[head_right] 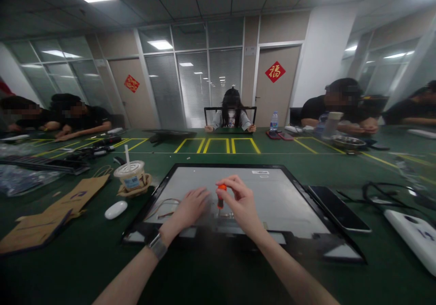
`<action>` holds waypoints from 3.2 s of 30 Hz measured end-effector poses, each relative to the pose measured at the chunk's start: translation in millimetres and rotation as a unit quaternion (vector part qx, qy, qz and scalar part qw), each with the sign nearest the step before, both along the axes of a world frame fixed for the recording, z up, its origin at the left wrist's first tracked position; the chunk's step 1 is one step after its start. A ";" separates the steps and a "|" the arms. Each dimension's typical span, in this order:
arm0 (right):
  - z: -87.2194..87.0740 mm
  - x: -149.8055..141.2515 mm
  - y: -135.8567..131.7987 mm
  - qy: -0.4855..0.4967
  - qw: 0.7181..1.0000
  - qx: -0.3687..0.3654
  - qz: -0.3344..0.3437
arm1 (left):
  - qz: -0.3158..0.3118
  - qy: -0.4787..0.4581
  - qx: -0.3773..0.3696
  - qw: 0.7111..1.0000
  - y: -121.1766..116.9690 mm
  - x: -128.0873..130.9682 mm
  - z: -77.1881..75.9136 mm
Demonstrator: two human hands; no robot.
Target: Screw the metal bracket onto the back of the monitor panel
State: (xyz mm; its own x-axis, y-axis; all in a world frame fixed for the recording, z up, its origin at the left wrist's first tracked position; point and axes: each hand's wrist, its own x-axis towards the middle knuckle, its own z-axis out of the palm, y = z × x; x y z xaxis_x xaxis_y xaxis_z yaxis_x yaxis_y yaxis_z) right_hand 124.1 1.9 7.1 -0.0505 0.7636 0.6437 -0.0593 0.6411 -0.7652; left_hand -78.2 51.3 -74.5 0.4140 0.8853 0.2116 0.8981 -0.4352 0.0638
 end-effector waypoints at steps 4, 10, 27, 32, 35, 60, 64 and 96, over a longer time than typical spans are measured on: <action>-1.8 2.6 1.4 -0.003 0.999 0.009 -0.033 | 0.001 -0.015 0.010 1.000 1.9 -1.4 -3.6; -3.6 5.2 -2.2 -0.069 0.994 0.055 -0.059 | -0.004 -0.013 0.011 1.000 3.3 -2.7 -5.3; -2.4 11.5 5.4 -0.030 0.999 -0.002 -0.012 | -0.006 -0.011 -0.007 1.000 0.1 -0.9 0.1; -3.0 12.1 4.7 -0.037 0.996 0.038 -0.070 | 0.003 -0.026 -0.005 1.000 1.7 -0.9 -2.2; -4.2 13.3 2.2 -0.043 0.994 0.041 -0.088 | 0.003 -0.023 -0.005 1.000 0.6 -1.0 -0.7; -5.4 11.9 -6.4 -0.033 0.998 0.031 -0.054 | 0.011 -0.006 -0.022 1.000 -3.6 0.5 8.1; -9.0 15.9 -0.4 -0.013 0.996 0.031 -0.087 | 0.007 -0.013 -0.015 1.000 -3.8 0.1 7.6; -7.4 15.5 -4.6 -0.055 0.997 0.011 -0.059 | 0.009 -0.012 -0.015 1.000 -5.1 1.2 9.2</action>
State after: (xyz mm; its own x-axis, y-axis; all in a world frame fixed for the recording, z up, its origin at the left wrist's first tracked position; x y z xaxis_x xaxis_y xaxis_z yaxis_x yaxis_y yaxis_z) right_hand 139.5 -2.6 -0.2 -0.0317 0.7538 0.6563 0.1006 0.6557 -0.7483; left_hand -76.9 46.3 -65.4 0.3922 0.8990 0.1948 0.9040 -0.4159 0.0989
